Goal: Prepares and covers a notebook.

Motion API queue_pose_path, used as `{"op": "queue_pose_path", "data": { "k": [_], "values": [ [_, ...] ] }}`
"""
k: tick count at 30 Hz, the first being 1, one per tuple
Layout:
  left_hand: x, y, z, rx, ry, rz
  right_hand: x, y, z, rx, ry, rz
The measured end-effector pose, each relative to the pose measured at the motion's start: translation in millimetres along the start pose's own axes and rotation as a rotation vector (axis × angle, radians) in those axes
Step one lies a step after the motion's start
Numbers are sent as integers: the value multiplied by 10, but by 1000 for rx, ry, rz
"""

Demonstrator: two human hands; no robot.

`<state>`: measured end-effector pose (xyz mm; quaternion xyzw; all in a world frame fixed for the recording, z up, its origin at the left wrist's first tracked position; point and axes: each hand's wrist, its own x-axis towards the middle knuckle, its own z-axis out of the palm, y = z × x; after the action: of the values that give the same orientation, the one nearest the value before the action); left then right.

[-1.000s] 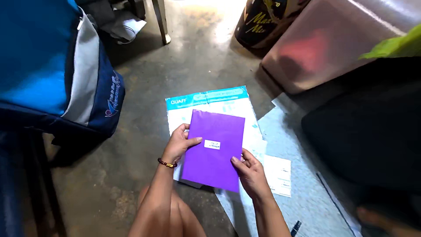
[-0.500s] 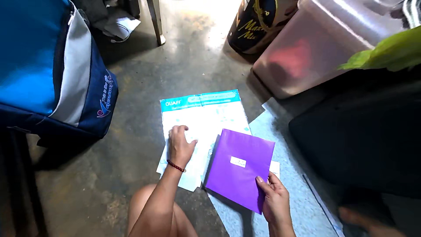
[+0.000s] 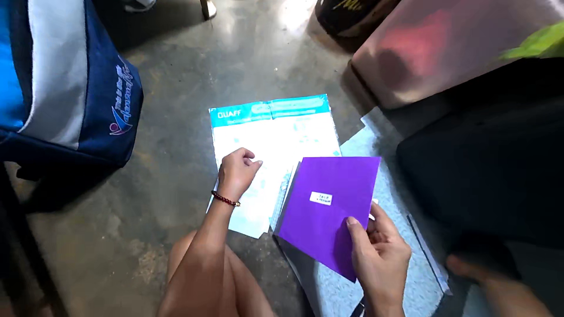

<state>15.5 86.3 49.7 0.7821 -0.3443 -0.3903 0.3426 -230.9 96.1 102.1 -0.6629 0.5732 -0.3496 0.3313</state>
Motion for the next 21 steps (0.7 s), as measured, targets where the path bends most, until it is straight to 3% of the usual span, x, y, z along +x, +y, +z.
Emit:
{"op": "queue_pose_path", "data": {
  "k": [5,8,13,21],
  "values": [
    [-92,121,88,-257,-523,-35,39,-122,107,-121,-15,-119],
    [-115,145,211,-232,-685,-23,48,-179,153,-195,-29,-152],
    [-131,116,328,-159,-688,8,39,-199,187,-223,-59,-175],
    [-163,144,314,-130,-686,-100,5,-122,204,-204,-62,-220]
  ]
}}
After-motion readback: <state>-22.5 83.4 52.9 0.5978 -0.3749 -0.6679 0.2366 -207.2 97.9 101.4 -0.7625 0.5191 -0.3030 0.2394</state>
